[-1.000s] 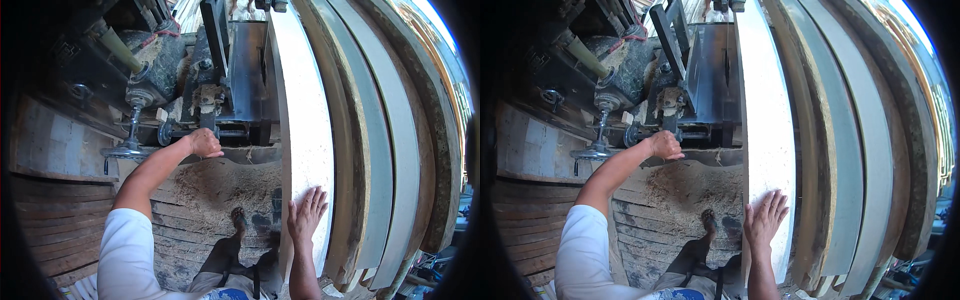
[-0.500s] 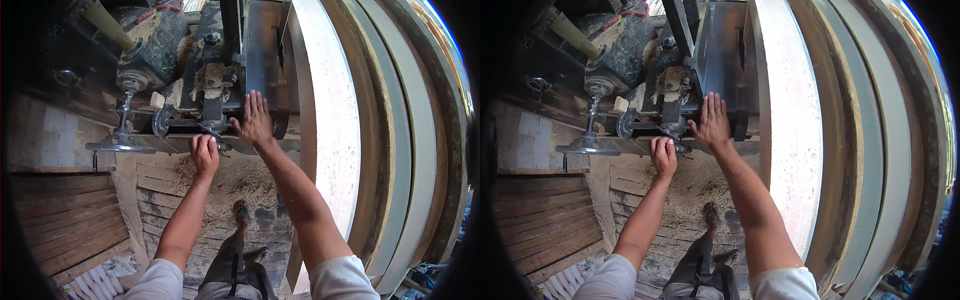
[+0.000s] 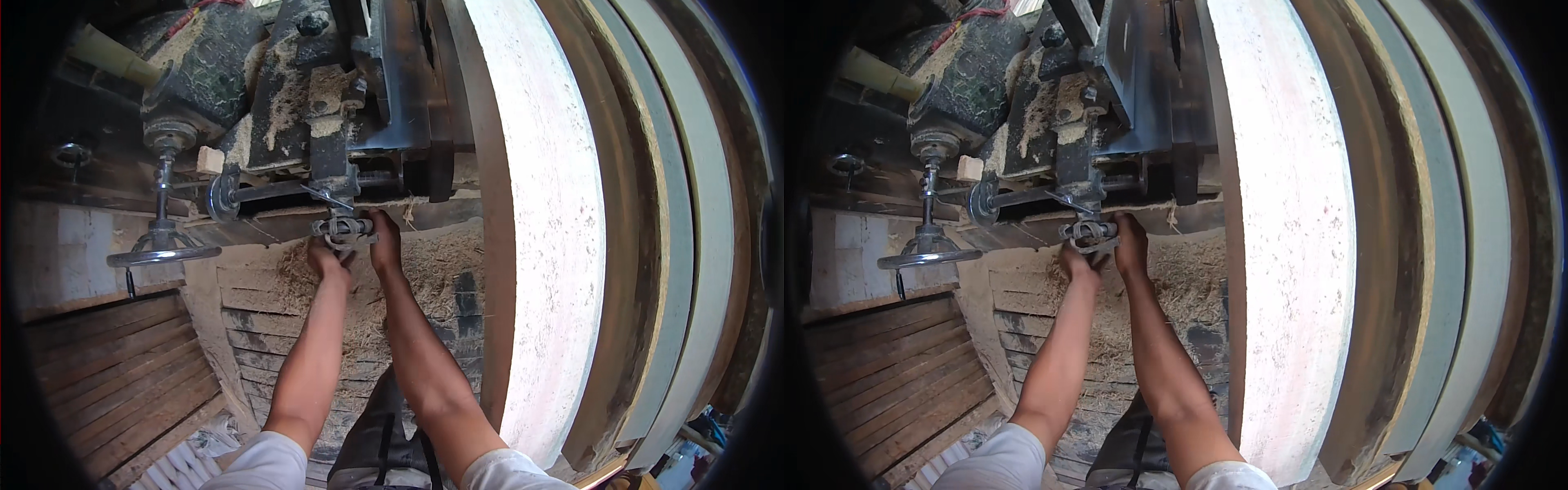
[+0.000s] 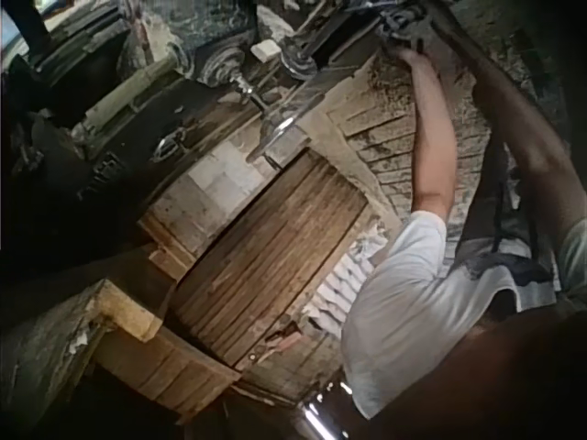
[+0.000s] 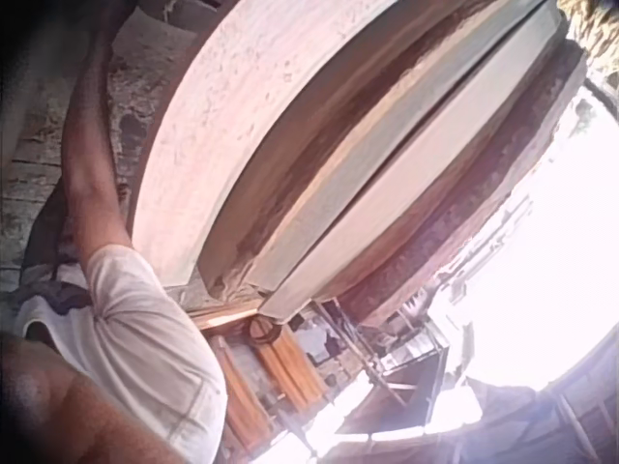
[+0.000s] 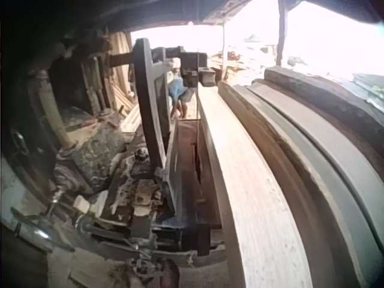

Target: The person passes long wooden beams through a thickness planer multiple times, adjusting the machine height between passes and measuring the thickness with a tape measure.

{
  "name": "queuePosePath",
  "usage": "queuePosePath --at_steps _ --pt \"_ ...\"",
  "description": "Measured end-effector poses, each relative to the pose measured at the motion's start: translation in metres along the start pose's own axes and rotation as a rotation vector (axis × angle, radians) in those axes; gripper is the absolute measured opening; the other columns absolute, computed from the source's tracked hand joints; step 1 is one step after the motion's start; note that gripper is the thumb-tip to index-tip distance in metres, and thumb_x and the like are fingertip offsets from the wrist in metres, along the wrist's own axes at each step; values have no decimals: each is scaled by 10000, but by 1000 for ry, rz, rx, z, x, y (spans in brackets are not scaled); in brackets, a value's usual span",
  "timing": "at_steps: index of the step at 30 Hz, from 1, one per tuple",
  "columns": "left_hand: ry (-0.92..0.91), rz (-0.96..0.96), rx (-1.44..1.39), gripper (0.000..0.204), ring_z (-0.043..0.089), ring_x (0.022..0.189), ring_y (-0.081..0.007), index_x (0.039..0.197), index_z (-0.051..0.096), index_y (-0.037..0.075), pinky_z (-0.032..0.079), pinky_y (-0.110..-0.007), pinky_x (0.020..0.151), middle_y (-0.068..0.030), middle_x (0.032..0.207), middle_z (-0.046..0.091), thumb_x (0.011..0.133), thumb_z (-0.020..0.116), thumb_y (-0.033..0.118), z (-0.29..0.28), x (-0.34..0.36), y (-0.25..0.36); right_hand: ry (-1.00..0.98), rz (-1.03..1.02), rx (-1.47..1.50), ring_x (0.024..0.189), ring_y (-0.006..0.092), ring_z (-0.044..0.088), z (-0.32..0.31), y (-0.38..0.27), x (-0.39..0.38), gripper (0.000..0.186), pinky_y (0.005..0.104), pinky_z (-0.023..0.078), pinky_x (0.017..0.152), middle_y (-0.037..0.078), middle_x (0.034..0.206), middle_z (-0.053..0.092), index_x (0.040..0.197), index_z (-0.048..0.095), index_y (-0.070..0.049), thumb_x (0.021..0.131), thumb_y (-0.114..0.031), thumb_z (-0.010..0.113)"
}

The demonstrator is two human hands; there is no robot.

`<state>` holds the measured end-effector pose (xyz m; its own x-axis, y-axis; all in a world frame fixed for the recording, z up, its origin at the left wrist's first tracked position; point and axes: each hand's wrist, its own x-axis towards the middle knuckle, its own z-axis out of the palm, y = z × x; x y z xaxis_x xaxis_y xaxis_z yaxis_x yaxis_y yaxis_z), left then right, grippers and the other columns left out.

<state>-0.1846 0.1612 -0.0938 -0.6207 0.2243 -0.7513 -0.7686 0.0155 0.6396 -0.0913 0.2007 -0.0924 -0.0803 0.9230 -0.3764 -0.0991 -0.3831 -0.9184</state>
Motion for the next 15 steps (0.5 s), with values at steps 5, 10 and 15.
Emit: queuePosePath --at_steps 5,10,15 --pt "-196 964 478 229 473 731 -162 812 509 53 375 -293 680 -17 780 504 845 613 254 28 -45 31 -419 115 409 740 107 525 -10 20 30 180 257 420 658 -1 763 528 906 553 -85 925 -261 517" --pt "-447 321 269 111 496 671 -137 698 500 78 404 -293 589 -9 722 494 767 538 155 13 -3 51 -310 -98 -30 715 197 589 -4 -30 -7 455 351 473 653 83 750 574 882 502 -37 794 -430 712" --pt "-574 134 61 143 541 695 -165 690 501 110 469 -318 655 -3 713 496 759 551 225 21 -5 37 -207 -225 -410 773 386 649 -18 -74 -22 672 445 497 686 215 776 618 909 462 -15 670 -549 792"
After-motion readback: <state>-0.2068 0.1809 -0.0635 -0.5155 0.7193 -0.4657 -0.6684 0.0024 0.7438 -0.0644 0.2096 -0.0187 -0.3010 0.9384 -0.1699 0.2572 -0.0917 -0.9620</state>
